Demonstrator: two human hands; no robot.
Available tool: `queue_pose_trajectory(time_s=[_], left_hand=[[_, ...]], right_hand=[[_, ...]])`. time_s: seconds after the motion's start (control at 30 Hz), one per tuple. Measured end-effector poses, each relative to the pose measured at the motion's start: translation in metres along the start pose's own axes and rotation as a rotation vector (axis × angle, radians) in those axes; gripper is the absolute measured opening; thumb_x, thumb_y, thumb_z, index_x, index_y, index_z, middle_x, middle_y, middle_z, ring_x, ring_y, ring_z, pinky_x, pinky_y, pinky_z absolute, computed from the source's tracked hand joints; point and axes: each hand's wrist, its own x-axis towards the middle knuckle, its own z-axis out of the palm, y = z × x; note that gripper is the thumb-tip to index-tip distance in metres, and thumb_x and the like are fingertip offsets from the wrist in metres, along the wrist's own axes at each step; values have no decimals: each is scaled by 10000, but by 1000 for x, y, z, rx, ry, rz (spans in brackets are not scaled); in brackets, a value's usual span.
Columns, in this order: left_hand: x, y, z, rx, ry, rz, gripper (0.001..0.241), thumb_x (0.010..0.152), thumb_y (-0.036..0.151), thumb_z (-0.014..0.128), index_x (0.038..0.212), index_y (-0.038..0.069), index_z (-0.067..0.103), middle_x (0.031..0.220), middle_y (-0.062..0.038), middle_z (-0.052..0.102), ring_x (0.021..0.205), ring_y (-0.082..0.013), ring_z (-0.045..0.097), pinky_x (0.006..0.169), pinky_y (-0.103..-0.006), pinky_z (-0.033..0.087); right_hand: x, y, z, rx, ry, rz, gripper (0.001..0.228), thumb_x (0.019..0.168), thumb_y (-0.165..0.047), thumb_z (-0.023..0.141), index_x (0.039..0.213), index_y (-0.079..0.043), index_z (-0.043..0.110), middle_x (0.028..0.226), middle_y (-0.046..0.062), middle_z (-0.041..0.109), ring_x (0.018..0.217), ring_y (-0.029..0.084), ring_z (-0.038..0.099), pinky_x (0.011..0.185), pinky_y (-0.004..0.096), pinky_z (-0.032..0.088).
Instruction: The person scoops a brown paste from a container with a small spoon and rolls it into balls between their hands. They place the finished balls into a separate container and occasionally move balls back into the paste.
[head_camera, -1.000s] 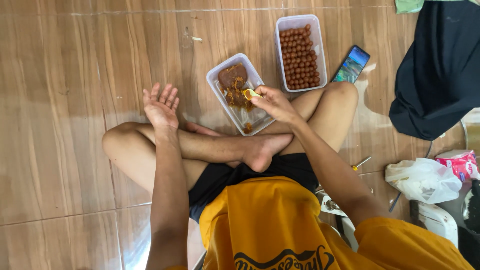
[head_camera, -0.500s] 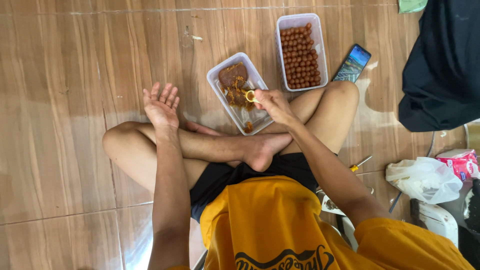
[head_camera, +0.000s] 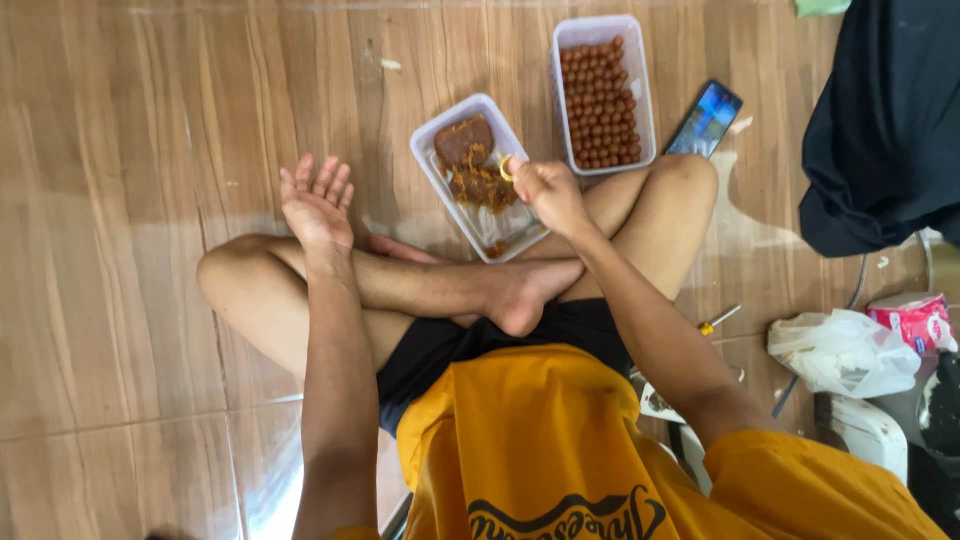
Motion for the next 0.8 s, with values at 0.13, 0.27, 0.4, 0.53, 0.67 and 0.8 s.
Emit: queue_pose_trajectory(time_s=[0.13, 0.27, 0.4, 0.53, 0.67, 0.8], left_hand=[[3, -1, -4, 2, -34, 17, 675, 982, 606, 412, 1452, 128, 486, 1331, -142, 661, 1224, -306, 638, 1091, -477, 413], [3, -1, -3, 2, -20, 2, 659, 983, 597, 424, 1438, 127, 497, 1325, -132, 669, 1223, -300, 643, 1086, -468, 414], [0, 0, -1, 6, -13, 1, 649, 981, 593, 429, 1428, 128, 505, 1310, -131, 673, 1219, -301, 645, 1079, -466, 415], [-3, 1, 2, 3, -13, 3, 637, 985, 586, 437, 1420, 126, 511, 1299, -133, 674, 1216, -297, 643, 1080, -465, 420], [-9, 4, 8, 32, -2, 24, 636, 990, 583, 427, 1414, 117, 520, 1293, -139, 678, 1214, -296, 651, 1076, -461, 426], [-7, 3, 7, 30, -5, 22, 634, 993, 582, 424, 1419, 122, 517, 1296, -139, 673, 1212, -292, 647, 1074, -457, 424]], right_hand=[[-1, 3, -1, 220, -77, -47, 643, 1077, -587, 488, 767, -50, 659, 705, -23, 594, 688, 79, 535, 633, 259, 439], [-6, -16, -7, 96, -150, 41, 798, 1006, -719, 373, 670, -66, 686, 580, -30, 569, 571, 75, 502, 539, 258, 401], [-11, -26, -9, 117, -147, 152, 892, 958, -811, 267, 595, -88, 643, 508, -11, 449, 500, 89, 460, 495, 269, 364], [-8, -11, -4, 75, -129, 147, 857, 930, -846, 352, 540, -95, 486, 506, -16, 473, 500, 106, 470, 479, 288, 358], [-11, -27, -3, 270, -143, 171, 823, 957, -823, 288, 536, -134, 449, 498, -20, 435, 510, 112, 456, 516, 277, 371], [-5, -6, -4, 539, -293, 117, 817, 1009, -796, 265, 533, -154, 435, 517, -20, 431, 560, 111, 469, 607, 266, 383]])
